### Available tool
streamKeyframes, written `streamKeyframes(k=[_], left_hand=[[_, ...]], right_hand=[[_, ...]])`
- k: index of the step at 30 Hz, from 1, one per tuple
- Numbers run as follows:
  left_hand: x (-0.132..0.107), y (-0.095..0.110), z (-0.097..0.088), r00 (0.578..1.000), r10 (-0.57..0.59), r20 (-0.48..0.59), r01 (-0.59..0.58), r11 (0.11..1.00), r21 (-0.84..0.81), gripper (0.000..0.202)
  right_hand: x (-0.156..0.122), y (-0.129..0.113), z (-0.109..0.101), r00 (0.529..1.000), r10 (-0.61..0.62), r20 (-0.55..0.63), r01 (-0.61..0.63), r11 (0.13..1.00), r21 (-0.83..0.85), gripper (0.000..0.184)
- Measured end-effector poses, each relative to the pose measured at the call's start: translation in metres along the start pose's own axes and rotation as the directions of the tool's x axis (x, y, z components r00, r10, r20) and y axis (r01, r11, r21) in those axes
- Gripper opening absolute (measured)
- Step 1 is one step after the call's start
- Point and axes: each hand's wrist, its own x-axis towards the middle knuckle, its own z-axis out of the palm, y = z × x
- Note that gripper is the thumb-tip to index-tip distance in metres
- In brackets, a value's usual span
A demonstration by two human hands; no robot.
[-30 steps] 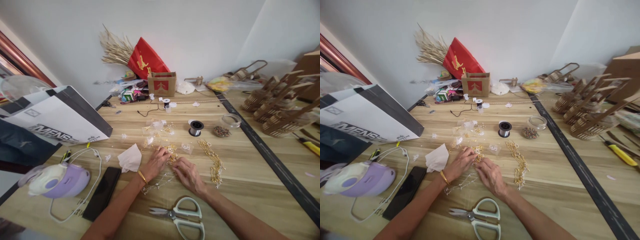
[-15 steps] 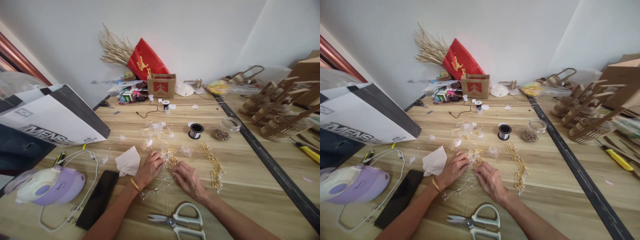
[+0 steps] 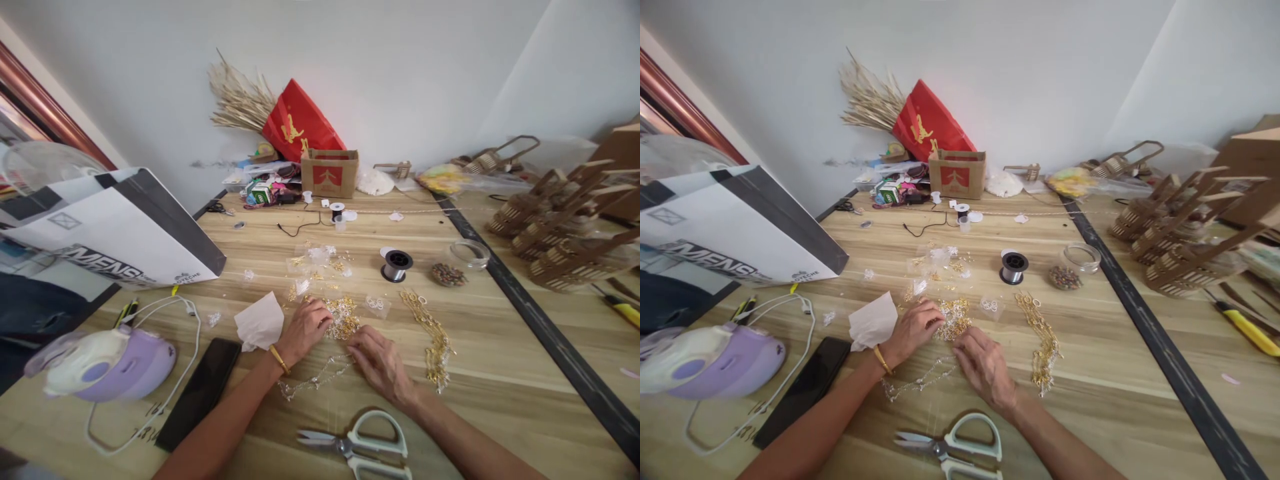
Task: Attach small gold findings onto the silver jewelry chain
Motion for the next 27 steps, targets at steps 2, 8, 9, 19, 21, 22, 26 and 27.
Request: streamKeyframes(k=[2, 8, 9, 19, 21, 22, 26, 27], left_hand=[[0.003, 0.001, -0.001, 1.0, -0.009, 0.014, 0.009, 1.0, 0.008, 0.014], [0.011, 0.003, 0.0, 0.999, -0.04, 0.025, 0.038, 0.997, 0.062, 0.012], [0.012, 0.004, 0.0, 0.999, -0.041, 0.021, 0.04, 0.997, 0.068, 0.012], [0.016, 0.01, 0.003, 0.999, -0.028, 0.032, 0.024, 0.995, 0.101, 0.017], [0.015, 0.008, 0.003, 0.999, -0.02, 0.041, 0.016, 0.995, 0.098, 0.018], [0.015, 0.006, 0.002, 0.999, -0.021, 0.047, 0.016, 0.996, 0.093, 0.018], [0.012, -0.003, -0.002, 0.995, -0.07, 0.071, 0.067, 0.997, 0.048, 0.013], [0.012, -0.005, -0.004, 0.993, -0.093, 0.067, 0.092, 0.995, 0.027, 0.013]], right_hand=[[0.0, 0.0, 0.0, 1.0, 0.004, 0.005, -0.004, 1.0, 0.003, 0.011], [0.0, -0.001, 0.001, 1.0, 0.0, -0.015, 0.0, 1.0, 0.014, 0.01], [0.0, -0.001, 0.0, 1.0, -0.003, -0.014, 0.003, 1.0, 0.014, 0.01], [0.0, -0.001, 0.0, 1.0, -0.013, -0.016, 0.013, 1.0, -0.001, 0.011], [0.0, -0.001, 0.0, 1.0, -0.014, -0.021, 0.014, 1.0, -0.003, 0.011], [0.0, -0.001, 0.0, 1.0, -0.014, -0.02, 0.013, 1.0, -0.004, 0.011], [0.0, -0.002, -0.001, 1.0, -0.008, -0.014, 0.008, 1.0, -0.014, 0.011], [0.0, -0.002, -0.001, 1.0, -0.007, -0.013, 0.007, 1.0, -0.014, 0.011]])
